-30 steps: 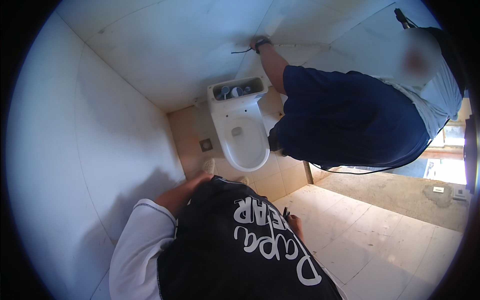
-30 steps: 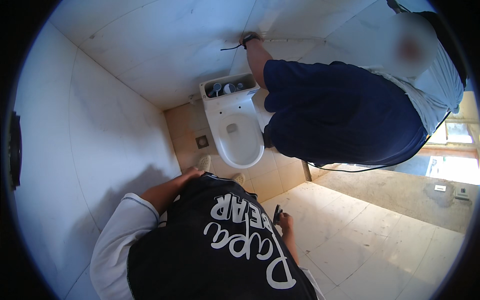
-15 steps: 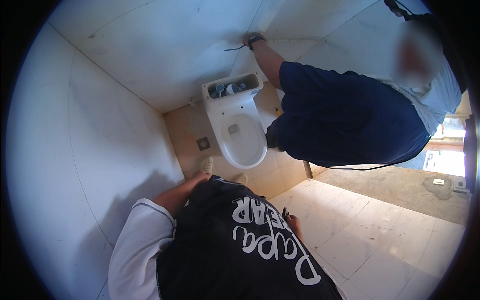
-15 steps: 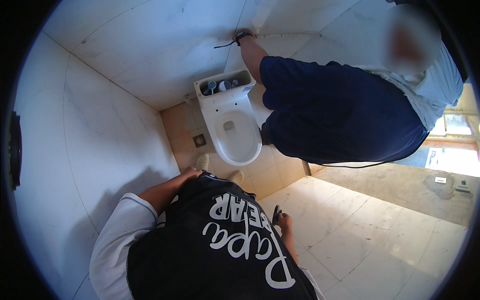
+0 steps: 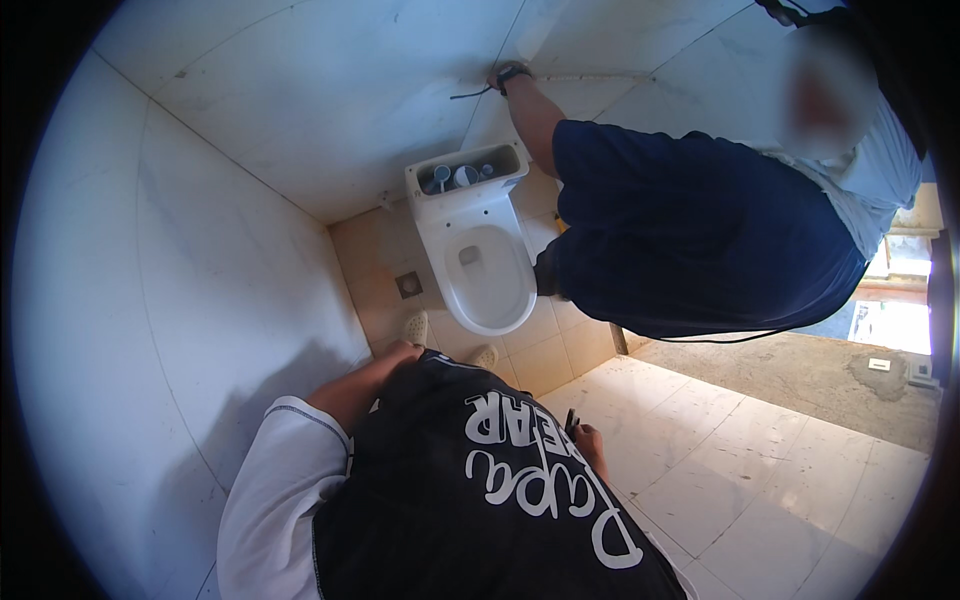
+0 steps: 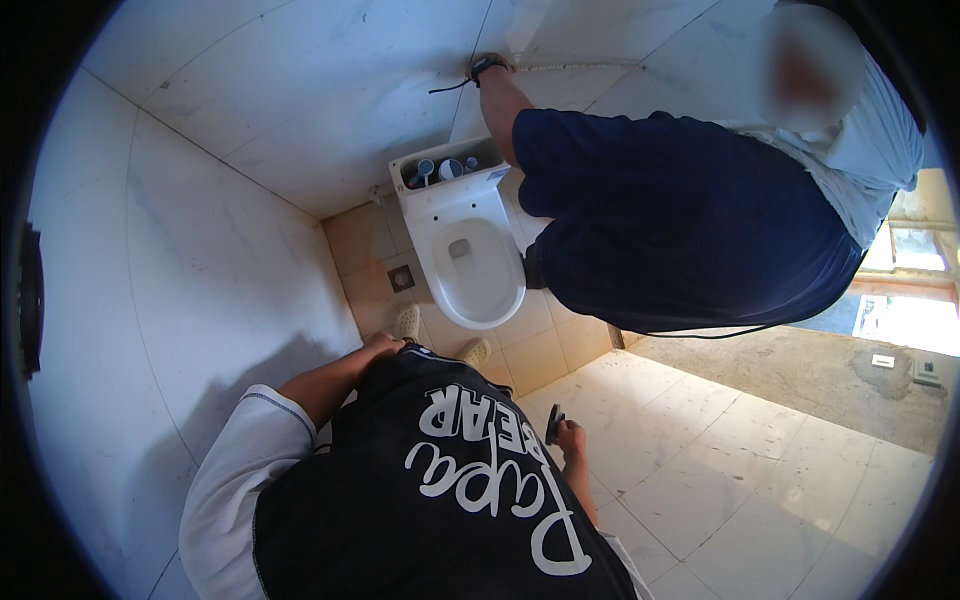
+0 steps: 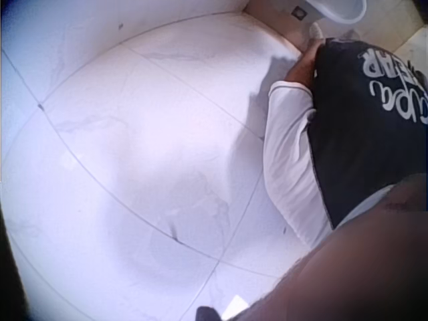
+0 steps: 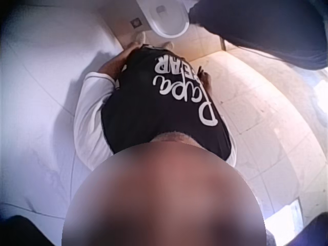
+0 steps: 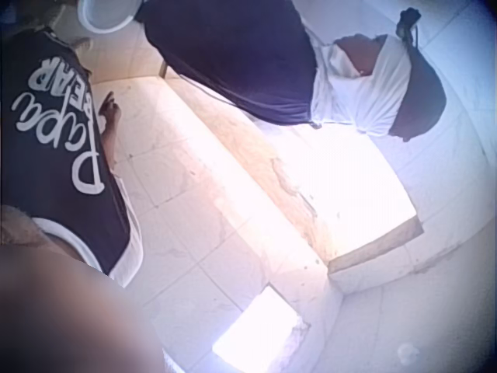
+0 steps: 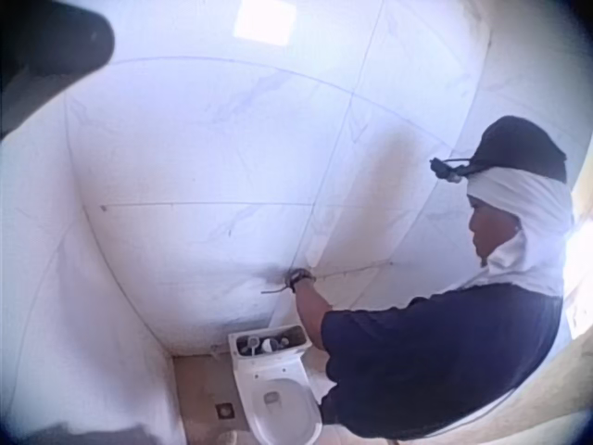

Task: The person carries a white ceramic toilet bowl into a tiled bathroom and positions it over the floor flange. They then kneel to align the bowl with the wall and floor connections while another person works nearby.

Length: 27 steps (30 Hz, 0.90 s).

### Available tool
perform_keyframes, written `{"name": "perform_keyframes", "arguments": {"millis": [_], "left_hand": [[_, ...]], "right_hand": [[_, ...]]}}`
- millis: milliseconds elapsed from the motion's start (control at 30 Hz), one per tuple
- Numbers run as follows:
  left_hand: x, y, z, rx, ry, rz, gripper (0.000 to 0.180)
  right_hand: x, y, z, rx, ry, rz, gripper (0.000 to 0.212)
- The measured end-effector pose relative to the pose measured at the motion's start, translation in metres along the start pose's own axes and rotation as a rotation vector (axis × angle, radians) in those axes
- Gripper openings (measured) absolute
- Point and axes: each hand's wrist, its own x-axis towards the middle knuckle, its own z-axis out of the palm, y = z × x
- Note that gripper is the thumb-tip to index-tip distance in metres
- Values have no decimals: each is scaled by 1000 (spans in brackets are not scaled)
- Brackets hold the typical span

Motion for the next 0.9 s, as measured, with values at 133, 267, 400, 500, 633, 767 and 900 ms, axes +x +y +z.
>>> {"name": "perform_keyframes", "arguments": {"millis": [133, 267, 400, 500, 633, 767, 900], "left_hand": [[-2, 2, 3, -26, -39, -13, 58], [2, 2, 11, 28, 35, -36, 59], [9, -6, 19, -24, 29, 8, 60], [10, -9, 11, 16, 44, 166, 58], [-1, 8, -17, 12, 122, 312, 54], [-24, 44, -43, 86, 14, 424, 51], [-31, 74, -56, 269, -197, 382, 52]], "right_hand": [[4, 7, -1, 45, -4, 21, 30], [14, 22, -2, 49, -11, 34, 30], [33, 45, 5, 139, -15, 83, 30], [45, 53, 13, 51, 34, 91, 29], [51, 45, 22, 132, 15, 84, 28], [63, 19, 23, -16, 75, 12, 28], [87, -14, 25, 59, -40, 74, 29]]}}
